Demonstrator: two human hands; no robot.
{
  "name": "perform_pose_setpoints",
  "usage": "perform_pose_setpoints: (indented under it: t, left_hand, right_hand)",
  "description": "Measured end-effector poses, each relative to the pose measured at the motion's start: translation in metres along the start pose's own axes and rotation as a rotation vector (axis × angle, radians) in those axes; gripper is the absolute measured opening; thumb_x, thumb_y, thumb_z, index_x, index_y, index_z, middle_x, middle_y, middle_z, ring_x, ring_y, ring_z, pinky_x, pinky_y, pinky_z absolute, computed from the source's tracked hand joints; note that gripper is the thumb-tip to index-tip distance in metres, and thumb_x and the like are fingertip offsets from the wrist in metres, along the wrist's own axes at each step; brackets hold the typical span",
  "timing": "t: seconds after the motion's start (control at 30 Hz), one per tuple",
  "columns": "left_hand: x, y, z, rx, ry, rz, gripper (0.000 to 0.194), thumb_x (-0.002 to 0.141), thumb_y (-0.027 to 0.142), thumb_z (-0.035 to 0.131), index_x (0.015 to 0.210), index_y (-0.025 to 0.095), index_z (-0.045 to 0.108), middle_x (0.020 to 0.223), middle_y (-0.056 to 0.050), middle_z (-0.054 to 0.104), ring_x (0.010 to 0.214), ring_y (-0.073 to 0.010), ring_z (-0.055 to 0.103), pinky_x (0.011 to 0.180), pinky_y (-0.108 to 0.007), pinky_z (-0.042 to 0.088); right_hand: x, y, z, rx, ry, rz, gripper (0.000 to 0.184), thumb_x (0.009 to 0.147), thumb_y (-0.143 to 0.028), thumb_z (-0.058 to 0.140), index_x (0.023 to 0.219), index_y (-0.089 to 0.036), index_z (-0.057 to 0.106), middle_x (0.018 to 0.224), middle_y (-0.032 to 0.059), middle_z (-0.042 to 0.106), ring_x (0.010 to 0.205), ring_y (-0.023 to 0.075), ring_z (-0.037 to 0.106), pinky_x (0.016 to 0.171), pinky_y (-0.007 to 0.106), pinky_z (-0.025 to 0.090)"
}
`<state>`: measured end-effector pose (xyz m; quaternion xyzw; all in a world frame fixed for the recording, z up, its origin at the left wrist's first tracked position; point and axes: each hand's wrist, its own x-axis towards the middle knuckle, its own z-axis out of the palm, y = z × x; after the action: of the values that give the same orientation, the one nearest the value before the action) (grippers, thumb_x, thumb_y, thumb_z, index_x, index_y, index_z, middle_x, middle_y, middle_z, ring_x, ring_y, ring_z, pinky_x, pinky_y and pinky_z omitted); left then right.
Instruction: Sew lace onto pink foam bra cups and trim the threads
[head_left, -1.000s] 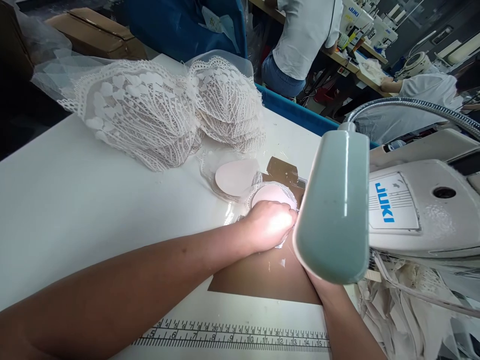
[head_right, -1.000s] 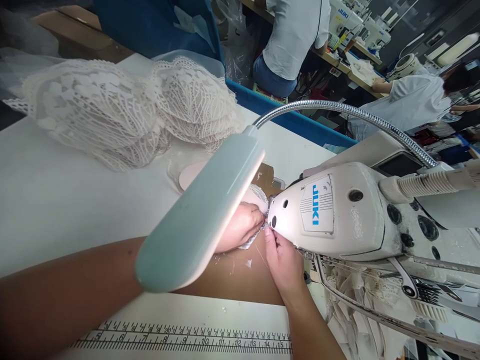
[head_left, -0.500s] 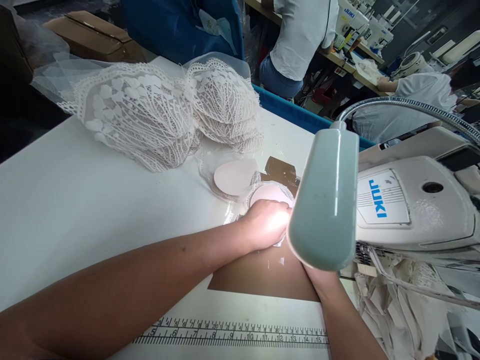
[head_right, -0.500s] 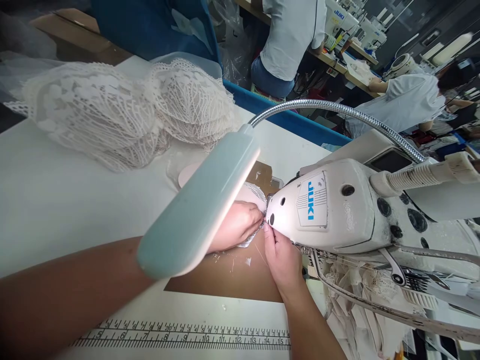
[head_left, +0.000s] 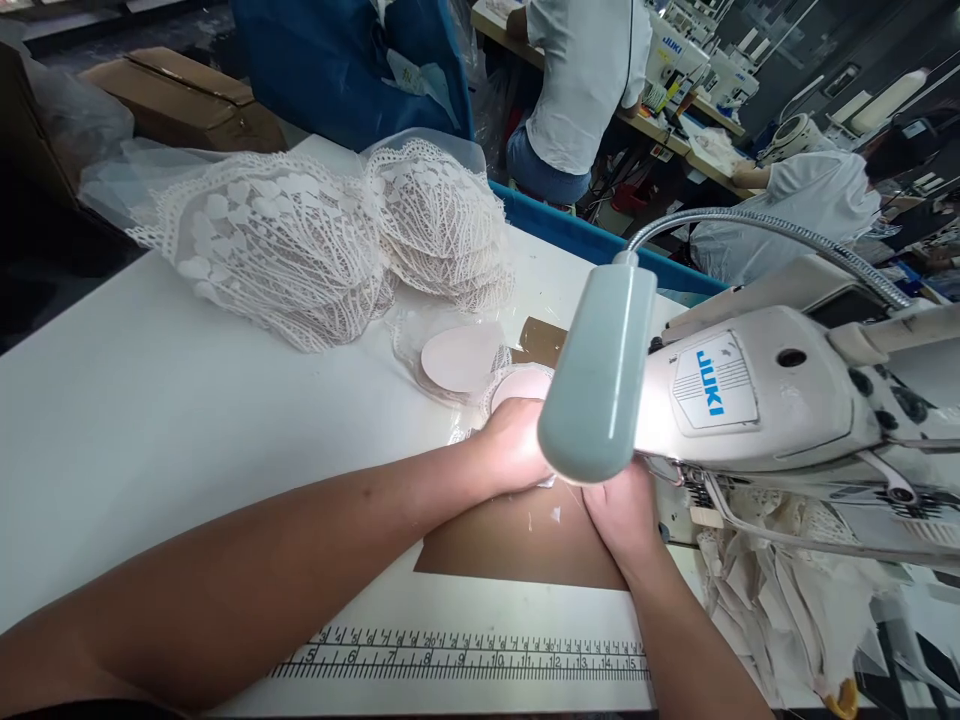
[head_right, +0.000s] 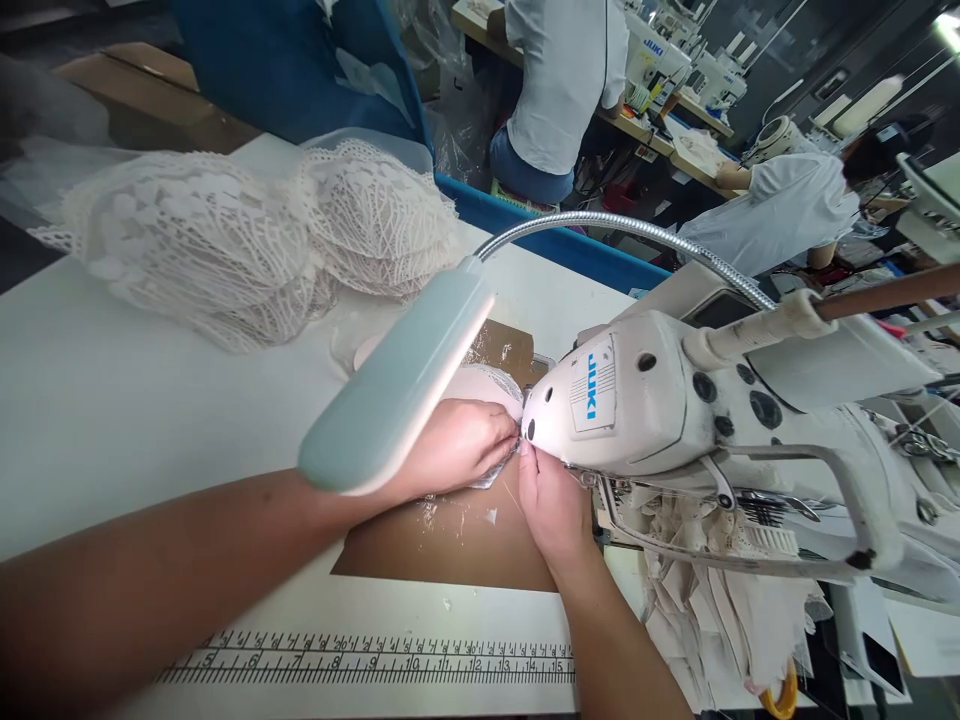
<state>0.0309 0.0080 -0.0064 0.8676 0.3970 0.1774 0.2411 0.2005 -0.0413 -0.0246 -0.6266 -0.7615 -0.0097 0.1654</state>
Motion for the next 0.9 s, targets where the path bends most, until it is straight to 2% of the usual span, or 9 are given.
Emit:
perform_pose_setpoints:
  t: [0.17, 0.33, 0.47, 0.6, 0.73, 0.9]
  left_hand:
    - [-0.002, -0.003, 0.004, 0.025, 0.042, 0.022, 0.022, 0.089, 0.027, 0.047, 0.084, 0.017, 0.066, 0.08, -0.004, 0.066, 0.071, -0.0181, 0.061, 0.061, -0.026, 0.044]
    - [-0.002, -0.007, 0.008, 0.101, 0.113, 0.096, 0.021, 0.088, 0.027, 0.047, 0.082, 0.018, 0.066, 0.08, -0.004, 0.066, 0.07, -0.0178, 0.059, 0.062, -0.027, 0.042]
    - [-0.002, -0.005, 0.004, 0.104, 0.085, 0.09, 0.021, 0.086, 0.025, 0.048, 0.082, 0.018, 0.067, 0.079, -0.004, 0.066, 0.071, -0.0185, 0.059, 0.06, -0.027, 0.041]
    - [-0.002, -0.001, 0.0, 0.104, 0.051, 0.089, 0.021, 0.086, 0.023, 0.048, 0.083, 0.017, 0.068, 0.081, -0.004, 0.068, 0.073, -0.0183, 0.061, 0.062, -0.026, 0.043]
    - [-0.004, 0.0, -0.001, 0.117, 0.033, 0.088, 0.022, 0.086, 0.023, 0.048, 0.086, 0.017, 0.069, 0.083, -0.004, 0.069, 0.076, -0.0186, 0.062, 0.064, -0.026, 0.044]
    - [-0.007, 0.001, -0.004, 0.123, 0.002, 0.093, 0.024, 0.084, 0.022, 0.05, 0.096, 0.017, 0.07, 0.09, -0.005, 0.071, 0.081, -0.0191, 0.064, 0.069, -0.026, 0.047]
  right_hand:
    - [-0.003, -0.004, -0.016, -0.086, -0.007, -0.076, 0.033, 0.093, -0.024, 0.037, 0.081, -0.017, 0.066, 0.069, 0.0078, 0.068, 0.062, 0.0188, 0.06, 0.058, 0.027, 0.039]
    - [-0.014, 0.008, -0.03, -0.227, 0.01, -0.136, 0.028, 0.091, -0.021, 0.041, 0.073, -0.018, 0.064, 0.063, 0.0037, 0.063, 0.059, 0.0152, 0.056, 0.059, 0.025, 0.035]
    - [-0.021, 0.026, -0.037, -0.377, 0.105, -0.152, 0.028, 0.089, -0.019, 0.044, 0.074, -0.017, 0.067, 0.054, 0.0031, 0.059, 0.048, 0.0139, 0.049, 0.05, 0.027, 0.026]
    - [-0.026, 0.04, -0.04, -0.475, 0.039, -0.213, 0.033, 0.085, -0.008, 0.038, 0.069, -0.016, 0.066, 0.049, 0.0038, 0.054, 0.042, 0.0135, 0.041, 0.048, 0.028, 0.02]
    - [-0.022, 0.042, -0.041, -0.408, -0.022, -0.179, 0.032, 0.085, -0.011, 0.038, 0.068, -0.016, 0.065, 0.05, 0.0058, 0.055, 0.042, 0.0146, 0.044, 0.046, 0.029, 0.02]
    - [-0.016, 0.028, -0.052, -0.179, -0.086, -0.083, 0.031, 0.089, -0.015, 0.037, 0.081, -0.017, 0.067, 0.058, 0.0056, 0.062, 0.048, 0.0163, 0.053, 0.046, 0.027, 0.027]
